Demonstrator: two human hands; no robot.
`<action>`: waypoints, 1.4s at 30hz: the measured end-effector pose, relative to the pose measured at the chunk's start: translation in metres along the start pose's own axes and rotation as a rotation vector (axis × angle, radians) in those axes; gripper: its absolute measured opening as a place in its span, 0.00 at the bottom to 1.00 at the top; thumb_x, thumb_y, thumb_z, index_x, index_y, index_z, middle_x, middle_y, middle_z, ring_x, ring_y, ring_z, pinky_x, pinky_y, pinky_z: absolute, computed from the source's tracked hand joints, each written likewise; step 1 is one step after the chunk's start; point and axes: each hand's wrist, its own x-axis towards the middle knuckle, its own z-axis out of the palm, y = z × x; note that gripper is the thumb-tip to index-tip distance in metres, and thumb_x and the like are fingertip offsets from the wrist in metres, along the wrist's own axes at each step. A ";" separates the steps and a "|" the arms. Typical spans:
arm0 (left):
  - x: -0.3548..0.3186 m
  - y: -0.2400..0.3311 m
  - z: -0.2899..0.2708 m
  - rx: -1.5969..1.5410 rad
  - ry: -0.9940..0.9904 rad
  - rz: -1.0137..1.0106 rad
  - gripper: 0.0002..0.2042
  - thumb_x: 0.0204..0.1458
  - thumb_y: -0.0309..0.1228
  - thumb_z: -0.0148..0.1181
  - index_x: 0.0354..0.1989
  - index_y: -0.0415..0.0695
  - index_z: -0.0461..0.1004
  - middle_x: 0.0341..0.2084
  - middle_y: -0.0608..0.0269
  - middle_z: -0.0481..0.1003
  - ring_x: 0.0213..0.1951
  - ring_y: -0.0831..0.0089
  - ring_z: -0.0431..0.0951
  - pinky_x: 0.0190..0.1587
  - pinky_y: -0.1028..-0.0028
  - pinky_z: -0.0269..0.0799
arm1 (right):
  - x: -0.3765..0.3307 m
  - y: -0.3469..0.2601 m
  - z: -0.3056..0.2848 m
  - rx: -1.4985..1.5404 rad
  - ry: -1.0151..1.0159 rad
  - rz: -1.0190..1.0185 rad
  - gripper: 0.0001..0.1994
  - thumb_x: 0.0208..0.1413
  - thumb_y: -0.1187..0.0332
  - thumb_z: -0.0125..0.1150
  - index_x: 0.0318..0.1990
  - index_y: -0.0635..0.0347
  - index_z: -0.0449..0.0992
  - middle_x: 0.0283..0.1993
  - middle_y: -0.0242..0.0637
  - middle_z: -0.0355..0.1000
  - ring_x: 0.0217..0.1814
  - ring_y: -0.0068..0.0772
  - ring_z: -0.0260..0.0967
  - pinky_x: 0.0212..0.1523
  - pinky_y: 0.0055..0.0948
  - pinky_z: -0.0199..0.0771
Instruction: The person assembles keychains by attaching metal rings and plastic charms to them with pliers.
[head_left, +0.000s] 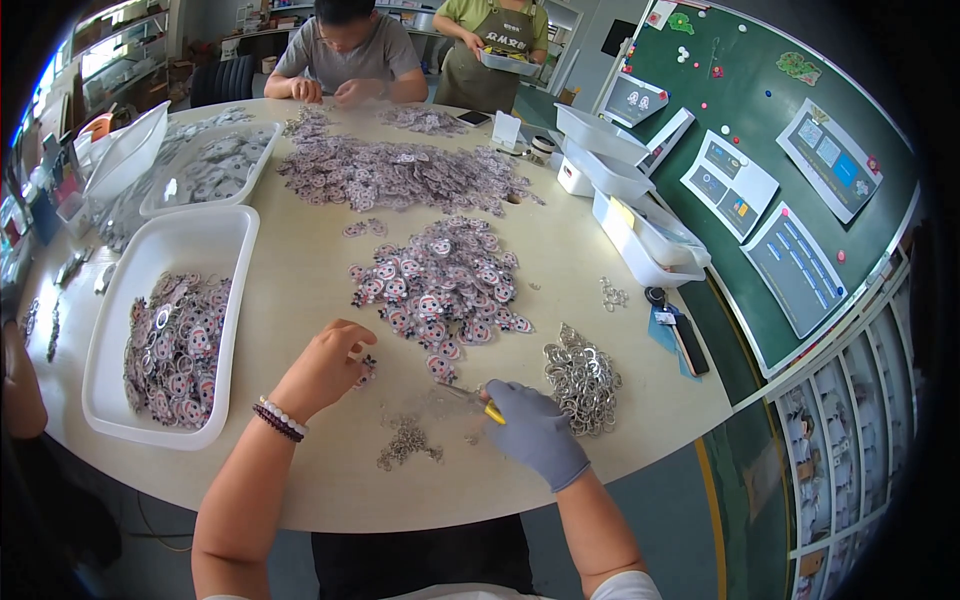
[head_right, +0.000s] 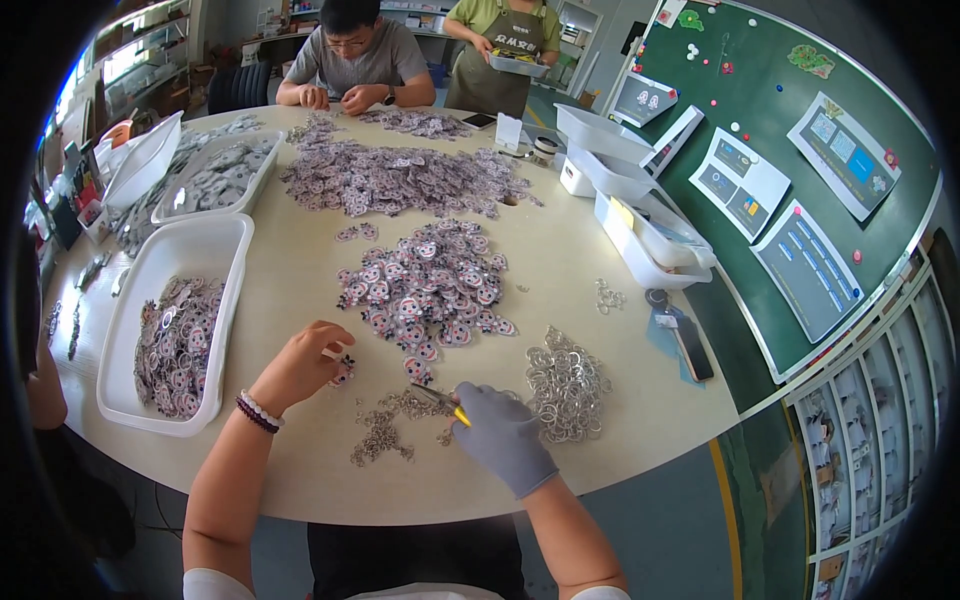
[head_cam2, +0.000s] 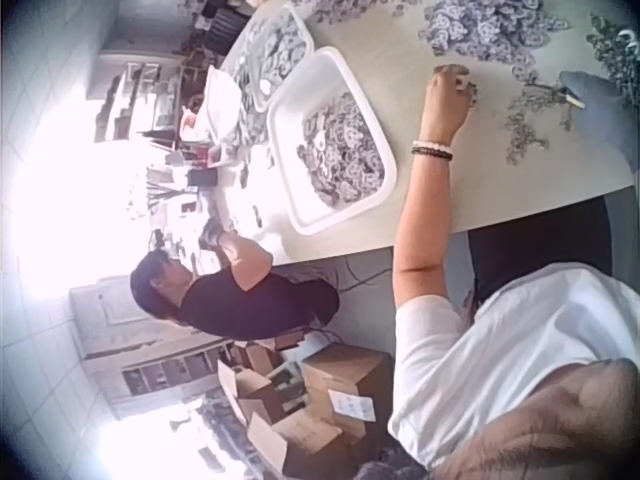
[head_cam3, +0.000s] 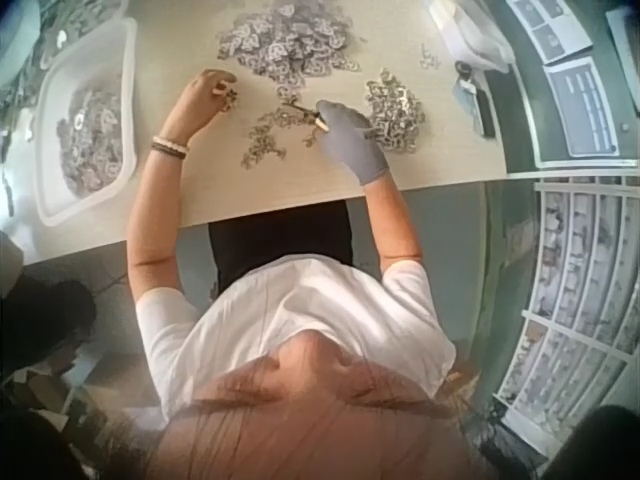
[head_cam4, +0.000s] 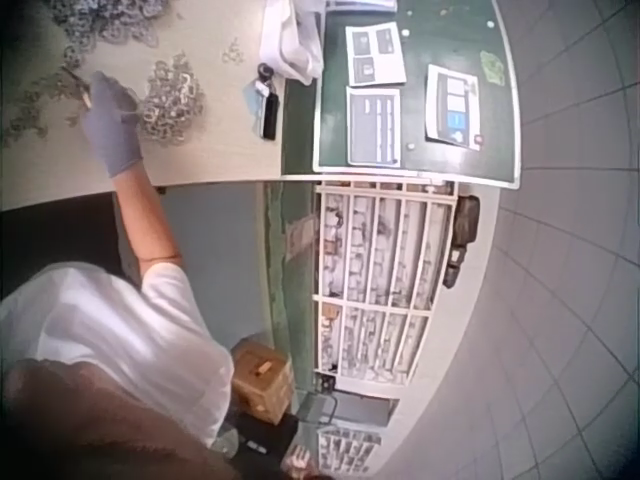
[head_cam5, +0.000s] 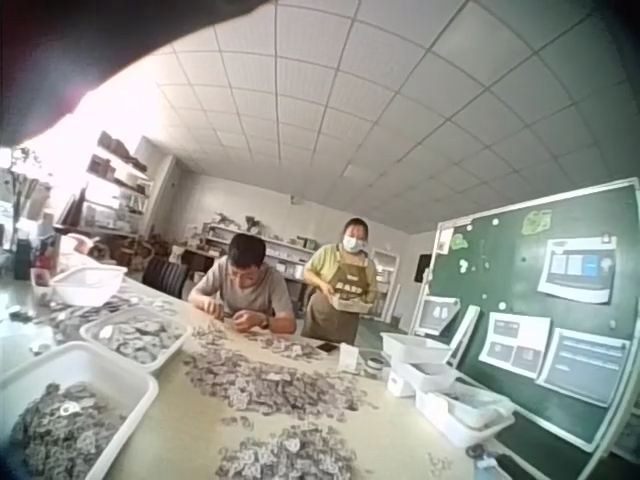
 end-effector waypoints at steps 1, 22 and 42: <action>0.001 -0.001 -0.001 0.054 -0.062 0.032 0.11 0.45 0.16 0.58 0.38 0.38 0.77 0.35 0.55 0.74 0.42 0.62 0.76 0.44 0.68 0.75 | -0.001 -0.003 0.003 -0.074 0.018 -0.035 0.12 0.53 0.64 0.61 0.42 0.59 0.73 0.41 0.47 0.75 0.42 0.52 0.74 0.42 0.42 0.73; -0.003 0.003 0.009 0.065 0.033 0.148 0.10 0.52 0.21 0.56 0.43 0.38 0.71 0.32 0.52 0.73 0.36 0.59 0.76 0.41 0.65 0.72 | 0.039 0.001 0.002 -0.022 0.003 0.005 0.11 0.54 0.59 0.59 0.36 0.56 0.74 0.36 0.44 0.74 0.42 0.51 0.73 0.40 0.47 0.71; -0.013 0.028 0.038 -1.015 -0.422 -0.152 0.05 0.61 0.24 0.54 0.42 0.38 0.69 0.40 0.61 0.76 0.42 0.71 0.80 0.49 0.71 0.79 | 0.021 -0.020 -0.011 0.964 -0.045 -0.013 0.09 0.58 0.64 0.62 0.37 0.61 0.76 0.29 0.22 0.69 0.33 0.12 0.62 0.35 0.17 0.63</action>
